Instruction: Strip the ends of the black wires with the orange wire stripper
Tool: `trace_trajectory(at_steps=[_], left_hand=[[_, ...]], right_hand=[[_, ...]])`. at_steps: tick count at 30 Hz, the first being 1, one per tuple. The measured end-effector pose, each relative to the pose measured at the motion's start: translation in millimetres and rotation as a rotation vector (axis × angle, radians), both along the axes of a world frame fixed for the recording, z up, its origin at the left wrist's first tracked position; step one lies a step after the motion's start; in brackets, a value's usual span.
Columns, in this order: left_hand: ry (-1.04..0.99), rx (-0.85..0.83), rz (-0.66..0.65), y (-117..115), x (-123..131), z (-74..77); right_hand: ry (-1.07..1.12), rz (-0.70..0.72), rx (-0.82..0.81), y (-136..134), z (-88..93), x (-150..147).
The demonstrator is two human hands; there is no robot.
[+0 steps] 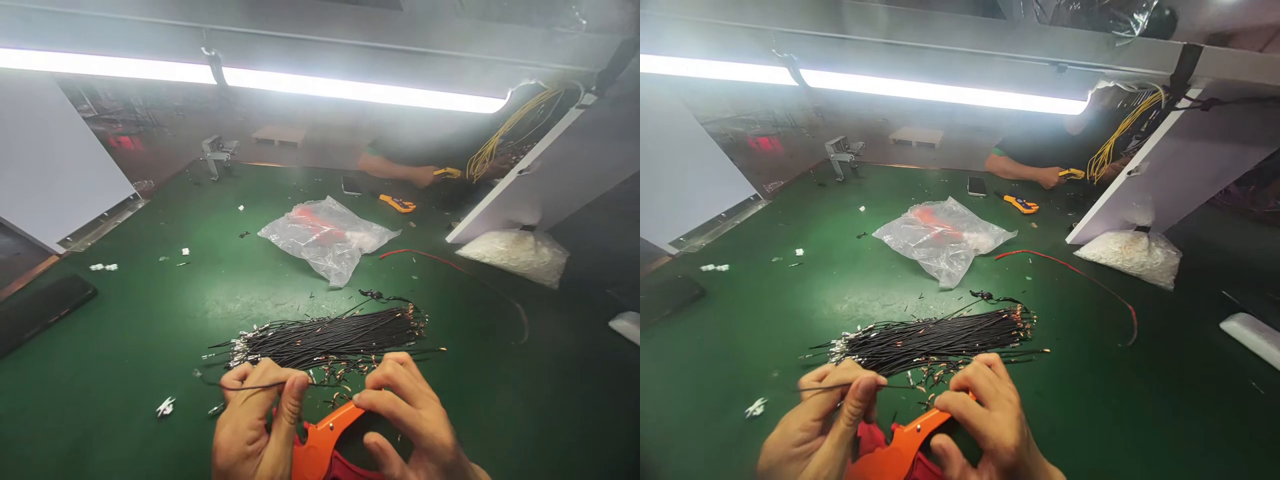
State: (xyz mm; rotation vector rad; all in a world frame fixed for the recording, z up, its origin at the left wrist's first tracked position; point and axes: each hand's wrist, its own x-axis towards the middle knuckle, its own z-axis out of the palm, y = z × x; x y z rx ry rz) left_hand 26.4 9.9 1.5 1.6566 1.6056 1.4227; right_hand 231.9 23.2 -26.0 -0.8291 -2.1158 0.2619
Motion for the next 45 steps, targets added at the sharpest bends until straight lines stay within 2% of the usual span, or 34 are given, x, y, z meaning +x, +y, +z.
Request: trace_trajectory(at_steps=[3,6,9,14,20,23,26,28,34,37,41,43,45], left_hand=[[0.082,0.115,0.049,1.7,-4.9,5.9],[0.191,0.184,0.102,2.9,-9.4,11.5],[0.261,0.214,0.143,4.1,-14.0,16.9],[0.308,0.213,0.195,5.7,-19.1,19.4],[0.289,0.181,0.224,6.1,-17.3,17.0],[0.333,0.228,0.228,7.7,-17.3,17.1],[0.370,0.264,0.224,9.5,-18.2,15.8],[0.384,0.270,0.212,10.2,-18.5,14.2],[0.417,0.270,0.178,11.0,-16.9,11.5],[0.413,0.278,0.170,10.9,-15.6,11.6],[0.429,0.270,0.150,10.5,-14.1,12.6],[0.437,0.270,0.140,10.5,-14.2,13.2],[0.441,0.279,0.149,10.9,-15.1,13.2]], right_hand=[[-0.185,0.109,-0.187,1.5,0.0,3.3],[-0.311,0.109,-0.197,-0.3,-5.4,2.1],[-0.355,0.081,-0.135,-3.0,-9.7,-0.1],[-0.374,0.074,-0.232,-4.1,-3.1,1.2],[-0.370,0.082,-0.214,-4.1,0.8,5.4],[-0.372,0.067,-0.332,-8.5,-1.7,5.9],[-0.398,-0.006,-0.468,-15.1,-6.6,4.4],[-0.435,-0.049,-0.476,-18.3,-12.1,3.9],[-0.479,0.011,-0.342,-15.7,-29.4,8.1],[-0.479,0.022,-0.292,-13.7,-25.2,7.6],[-0.501,0.071,-0.319,-13.2,-8.6,7.6],[-0.397,0.108,-0.369,-11.4,-1.4,8.8],[-0.219,0.061,-0.369,-6.4,3.1,9.6]])
